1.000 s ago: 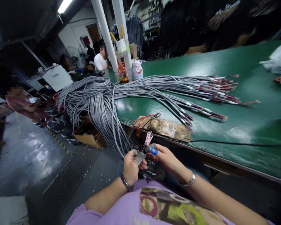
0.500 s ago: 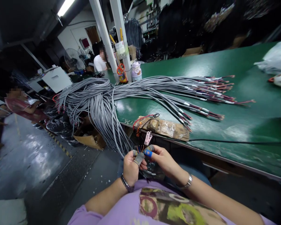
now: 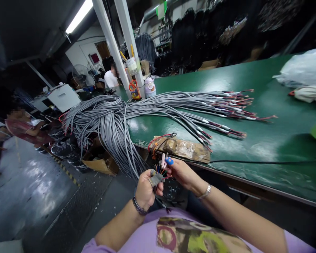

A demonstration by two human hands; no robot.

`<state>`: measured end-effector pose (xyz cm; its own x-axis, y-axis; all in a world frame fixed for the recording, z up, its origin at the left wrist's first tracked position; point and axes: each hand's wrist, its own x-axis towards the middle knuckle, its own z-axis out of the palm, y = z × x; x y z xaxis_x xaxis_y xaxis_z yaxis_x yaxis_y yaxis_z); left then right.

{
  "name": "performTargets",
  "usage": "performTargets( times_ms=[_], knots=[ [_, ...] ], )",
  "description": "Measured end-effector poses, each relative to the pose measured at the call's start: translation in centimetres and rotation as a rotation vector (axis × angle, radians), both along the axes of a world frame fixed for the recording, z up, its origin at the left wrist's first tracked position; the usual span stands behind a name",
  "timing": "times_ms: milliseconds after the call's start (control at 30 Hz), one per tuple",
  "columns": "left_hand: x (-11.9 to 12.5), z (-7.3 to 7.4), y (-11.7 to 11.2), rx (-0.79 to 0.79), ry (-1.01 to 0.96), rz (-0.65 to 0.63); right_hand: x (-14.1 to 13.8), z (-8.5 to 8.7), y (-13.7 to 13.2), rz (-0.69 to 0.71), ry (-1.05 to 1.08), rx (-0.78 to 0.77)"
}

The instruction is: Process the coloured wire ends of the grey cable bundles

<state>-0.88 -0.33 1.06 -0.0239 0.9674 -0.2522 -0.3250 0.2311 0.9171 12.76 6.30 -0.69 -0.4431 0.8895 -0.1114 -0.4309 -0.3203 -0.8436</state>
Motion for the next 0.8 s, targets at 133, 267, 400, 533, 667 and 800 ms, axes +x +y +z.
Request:
performTargets(
  times_ms=[133,267,400,533,667,800],
  knots=[
    [0.1,-0.3,0.5,-0.021,-0.007,-0.012,-0.6,0.0,-0.1,-0.182,-0.115,0.128],
    [0.4,-0.5,0.5,-0.019,-0.001,-0.014,-1.1,-0.3,0.0,-0.049,0.136,-0.101],
    [0.7,-0.7,0.5,-0.023,0.011,-0.017,-1.6,-0.7,0.3,-0.085,0.262,-0.229],
    [0.7,-0.9,0.5,-0.031,0.03,-0.015,-1.8,-0.8,0.4,-0.135,0.296,-0.227],
    [0.6,-0.5,0.2,-0.015,0.019,-0.007,-1.9,-1.0,0.3,-0.125,0.307,-0.248],
    [0.7,-0.1,-0.2,0.005,0.0,-0.019,-1.8,-1.2,0.3,-0.114,0.32,-0.26]
  ],
)
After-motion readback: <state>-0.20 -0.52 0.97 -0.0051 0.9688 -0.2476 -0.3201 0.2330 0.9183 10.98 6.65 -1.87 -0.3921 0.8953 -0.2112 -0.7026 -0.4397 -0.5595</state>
